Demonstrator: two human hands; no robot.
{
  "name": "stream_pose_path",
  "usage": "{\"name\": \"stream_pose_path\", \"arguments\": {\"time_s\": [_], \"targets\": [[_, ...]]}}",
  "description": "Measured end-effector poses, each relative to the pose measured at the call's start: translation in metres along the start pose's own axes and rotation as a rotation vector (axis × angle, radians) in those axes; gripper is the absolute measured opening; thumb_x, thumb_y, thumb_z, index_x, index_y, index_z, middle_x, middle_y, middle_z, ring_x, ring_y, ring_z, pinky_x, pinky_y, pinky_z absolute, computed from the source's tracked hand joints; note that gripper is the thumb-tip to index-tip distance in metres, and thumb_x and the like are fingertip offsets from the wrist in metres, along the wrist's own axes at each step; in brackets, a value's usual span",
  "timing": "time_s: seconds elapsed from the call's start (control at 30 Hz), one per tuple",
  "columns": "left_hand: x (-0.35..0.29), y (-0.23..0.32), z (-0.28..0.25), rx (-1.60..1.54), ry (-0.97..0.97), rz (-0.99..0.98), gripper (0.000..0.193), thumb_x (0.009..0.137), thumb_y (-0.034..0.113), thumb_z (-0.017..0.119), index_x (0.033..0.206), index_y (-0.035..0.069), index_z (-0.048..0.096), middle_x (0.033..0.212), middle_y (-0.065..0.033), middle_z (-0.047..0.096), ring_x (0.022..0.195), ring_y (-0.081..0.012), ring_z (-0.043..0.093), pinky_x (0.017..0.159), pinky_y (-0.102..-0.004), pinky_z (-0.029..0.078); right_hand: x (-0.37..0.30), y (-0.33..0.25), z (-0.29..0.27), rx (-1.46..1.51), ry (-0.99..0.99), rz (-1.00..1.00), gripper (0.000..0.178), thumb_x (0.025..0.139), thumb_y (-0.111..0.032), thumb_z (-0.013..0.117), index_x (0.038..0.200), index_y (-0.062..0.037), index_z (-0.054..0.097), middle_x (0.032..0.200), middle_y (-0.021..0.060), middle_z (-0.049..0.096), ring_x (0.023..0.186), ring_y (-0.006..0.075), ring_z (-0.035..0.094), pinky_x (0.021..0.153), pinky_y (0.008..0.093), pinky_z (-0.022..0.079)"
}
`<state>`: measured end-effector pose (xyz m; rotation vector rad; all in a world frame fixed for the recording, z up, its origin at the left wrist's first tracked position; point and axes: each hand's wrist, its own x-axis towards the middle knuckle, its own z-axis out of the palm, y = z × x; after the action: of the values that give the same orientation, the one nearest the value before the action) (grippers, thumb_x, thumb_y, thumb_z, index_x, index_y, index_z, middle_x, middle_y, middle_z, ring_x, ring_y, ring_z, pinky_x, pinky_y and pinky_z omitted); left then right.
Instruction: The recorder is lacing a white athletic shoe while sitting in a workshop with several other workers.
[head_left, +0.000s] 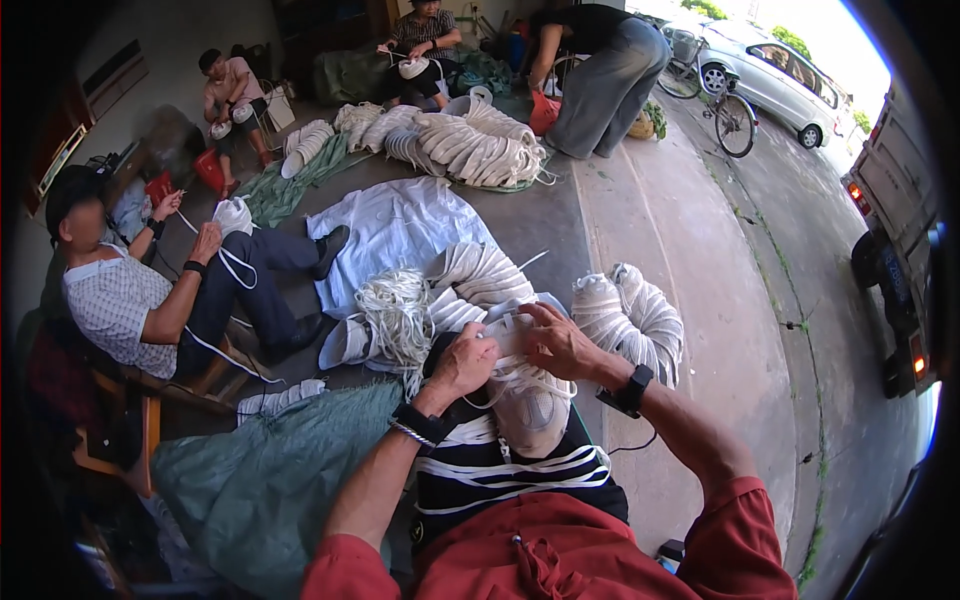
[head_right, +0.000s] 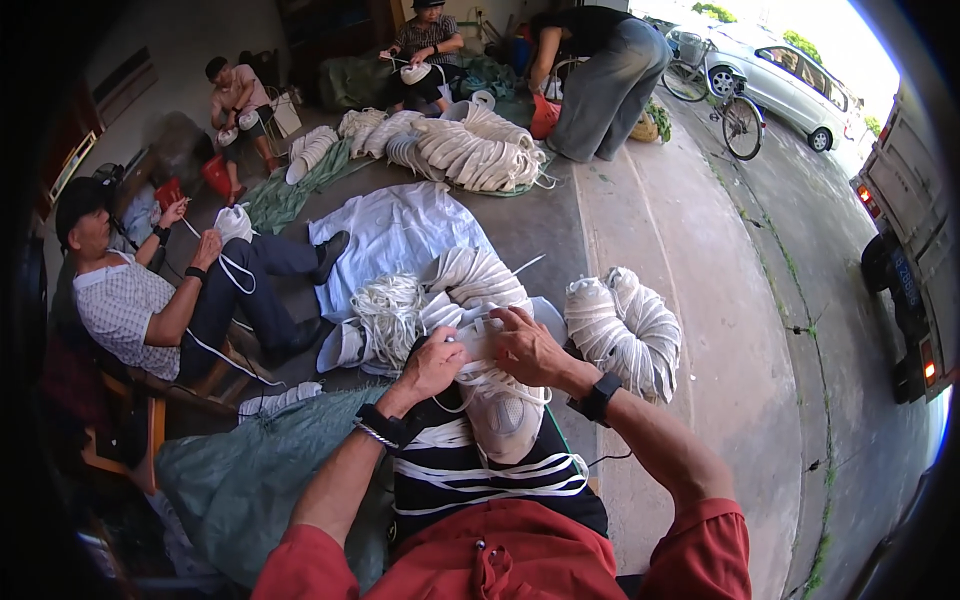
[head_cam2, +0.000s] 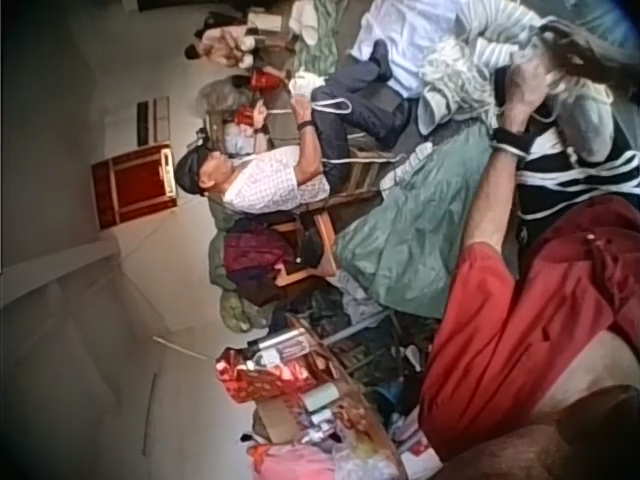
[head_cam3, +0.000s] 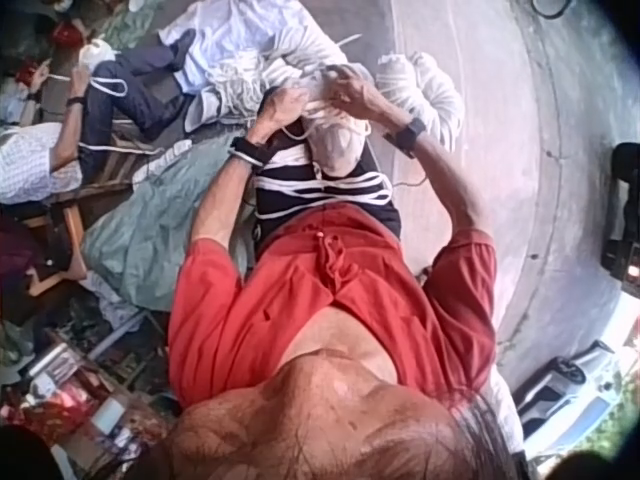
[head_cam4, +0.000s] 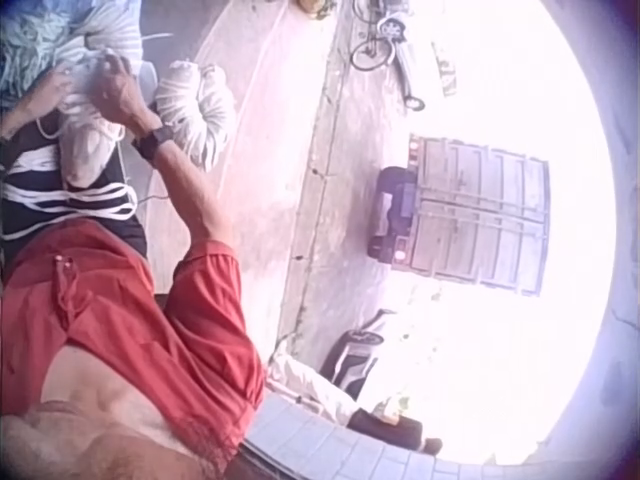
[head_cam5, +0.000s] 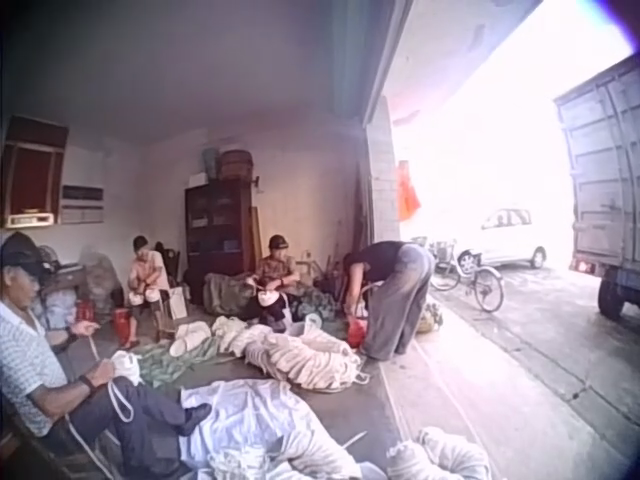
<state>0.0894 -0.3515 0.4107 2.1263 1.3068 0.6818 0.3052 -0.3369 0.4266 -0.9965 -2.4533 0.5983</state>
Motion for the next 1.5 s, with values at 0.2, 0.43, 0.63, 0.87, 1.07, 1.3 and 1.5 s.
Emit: {"name": "stream_pose_path", "arguments": {"time_s": [0.2,0.43,0.63,0.87,1.07,1.3,1.5], "targets": [[0.005,-0.014,-0.011,-0.138,-0.174,0.001,0.02,0.076,0.01,0.047,0.082,0.008,0.066,0.112,-0.0191,0.047,0.102,-0.0329,0.052,0.088,-0.0359,0.041,-0.002,-0.002,-0.003,0.022,0.028,-0.036,0.006,0.07,-0.011,0.063,0.072,-0.005,0.061,0.129,0.0187,0.038,0.119,0.0379,0.035,0.087,0.0497,0.04],[0.005,-0.014,-0.013,-0.116,-0.208,0.005,0.021,0.076,0.008,0.046,0.082,0.008,0.066,0.113,-0.0186,0.046,0.103,-0.0326,0.051,0.089,-0.0362,0.04,0.001,-0.035,-0.016,-0.567,-0.086,-0.071,0.012,0.072,-0.013,0.057,0.075,-0.0037,0.063,0.13,0.0224,0.037,0.121,0.0386,0.034,0.091,0.0549,0.033],[0.003,-0.007,-0.01,-0.066,-0.177,-0.028,0.021,0.075,0.008,0.046,0.083,0.008,0.066,0.11,-0.0179,0.046,0.105,-0.0321,0.049,0.09,-0.036,0.039,0.003,-0.03,-0.017,-0.144,-0.117,0.091,0.009,0.07,-0.011,0.058,0.073,-0.0048,0.063,0.132,0.0251,0.036,0.125,0.0395,0.029,0.093,0.0551,0.031],[0.005,-0.011,-0.011,-0.051,-0.202,-0.013,0.02,0.074,0.008,0.047,0.081,0.007,0.066,0.103,-0.0148,0.045,0.099,-0.0302,0.05,0.087,-0.0362,0.04,-0.006,-0.009,0.002,0.104,0.151,-0.023,0.006,0.066,-0.006,0.063,0.072,-0.0051,0.062,0.129,0.0217,0.041,0.118,0.0403,0.04,0.092,0.0445,0.038],[0.005,-0.014,-0.014,-0.178,-0.243,-0.043,0.019,0.074,0.009,0.049,0.081,0.007,0.066,0.103,-0.0135,0.044,0.098,-0.0282,0.05,0.087,-0.0341,0.04,-0.011,-0.014,-0.008,0.552,0.53,0.314,0.007,0.074,-0.008,0.067,0.073,-0.0039,0.062,0.128,0.015,0.044,0.118,0.0255,0.042,0.094,0.0342,0.036],[0.006,-0.014,-0.015,-0.146,-0.233,-0.035,0.014,0.074,0.016,0.057,0.08,0.008,0.066,0.106,-0.0141,0.044,0.098,-0.0258,0.051,0.084,-0.0316,0.042,-0.022,-0.005,-0.056,1.462,0.703,0.578,0.011,0.088,-0.017,0.052,0.087,-0.0069,0.046,0.09,0.0095,0.063,0.06,0.0119,0.056,0.055,0.0228,0.043],[-0.01,0.004,-0.005,-0.164,-0.075,-0.058,0.013,0.069,0.018,0.068,0.078,0.009,0.066,0.114,-0.0161,0.045,0.101,-0.0269,0.051,0.085,-0.034,0.042,-0.035,0.023,-0.091,1.694,0.684,0.536,0.012,0.087,-0.013,0.053,0.076,-0.009,0.05,0.06,-0.0003,0.052,0.049,0.0094,0.046,0.047,0.0215,0.037]]}}
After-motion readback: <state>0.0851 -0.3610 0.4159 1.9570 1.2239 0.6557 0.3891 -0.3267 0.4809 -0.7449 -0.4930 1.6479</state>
